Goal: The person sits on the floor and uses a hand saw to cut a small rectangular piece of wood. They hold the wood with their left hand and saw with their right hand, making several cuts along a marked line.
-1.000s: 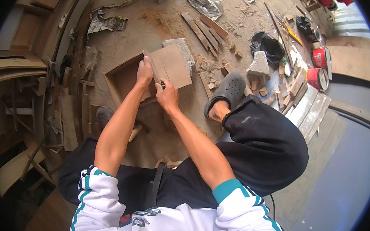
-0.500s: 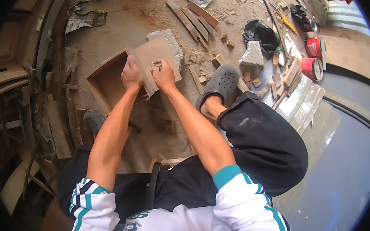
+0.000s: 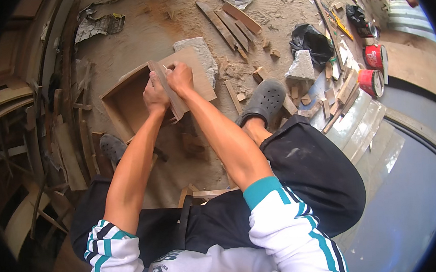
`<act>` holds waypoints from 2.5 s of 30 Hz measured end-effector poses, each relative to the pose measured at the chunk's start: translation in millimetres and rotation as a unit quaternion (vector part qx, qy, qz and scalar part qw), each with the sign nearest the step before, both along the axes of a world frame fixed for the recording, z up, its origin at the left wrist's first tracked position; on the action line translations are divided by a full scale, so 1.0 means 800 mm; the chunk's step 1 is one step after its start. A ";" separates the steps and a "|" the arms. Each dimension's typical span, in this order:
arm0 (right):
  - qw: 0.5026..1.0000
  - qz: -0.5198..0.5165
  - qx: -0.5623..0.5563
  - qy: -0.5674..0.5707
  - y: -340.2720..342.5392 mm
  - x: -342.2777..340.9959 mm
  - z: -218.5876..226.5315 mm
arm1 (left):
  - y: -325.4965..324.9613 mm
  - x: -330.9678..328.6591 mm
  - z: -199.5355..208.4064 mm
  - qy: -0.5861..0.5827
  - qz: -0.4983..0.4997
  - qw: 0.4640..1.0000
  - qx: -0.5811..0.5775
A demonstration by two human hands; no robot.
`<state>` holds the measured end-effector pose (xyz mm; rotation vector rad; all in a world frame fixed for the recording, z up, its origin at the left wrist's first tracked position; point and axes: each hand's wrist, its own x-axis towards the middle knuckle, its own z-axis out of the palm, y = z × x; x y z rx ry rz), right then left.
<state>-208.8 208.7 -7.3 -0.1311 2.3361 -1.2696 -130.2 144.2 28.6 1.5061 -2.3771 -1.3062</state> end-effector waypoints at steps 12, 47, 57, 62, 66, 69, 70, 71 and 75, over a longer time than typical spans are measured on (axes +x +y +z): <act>0.999 0.026 0.018 0.019 -0.030 -0.008 -0.004 | 0.002 0.001 0.005 0.017 0.007 1.000 -0.004; 0.961 0.238 0.103 0.099 0.212 0.112 0.002 | 0.001 0.000 -0.009 -0.014 0.000 1.000 -0.013; 0.989 0.109 0.040 0.091 0.012 0.003 -0.004 | 0.000 -0.002 -0.009 0.000 -0.005 1.000 -0.010; 0.989 0.090 0.068 0.096 -0.022 -0.009 -0.007 | 0.000 -0.001 -0.007 0.001 -0.003 1.000 -0.015; 0.986 0.131 0.048 0.095 -0.026 -0.017 -0.004 | -0.001 0.001 -0.003 0.008 0.005 1.000 -0.015; 0.983 0.143 0.036 0.105 -0.027 -0.024 -0.009 | -0.001 0.001 -0.007 0.023 0.007 1.000 -0.016; 0.978 0.167 0.039 0.120 -0.026 -0.029 -0.013 | 0.000 -0.001 -0.007 0.024 0.004 1.000 -0.016; 0.972 0.189 0.044 0.135 -0.025 -0.036 -0.016 | 0.001 -0.002 -0.007 0.025 0.001 1.000 -0.016; 0.950 0.250 0.065 0.174 -0.016 -0.037 -0.015 | 0.003 -0.002 -0.003 0.029 0.000 0.999 -0.025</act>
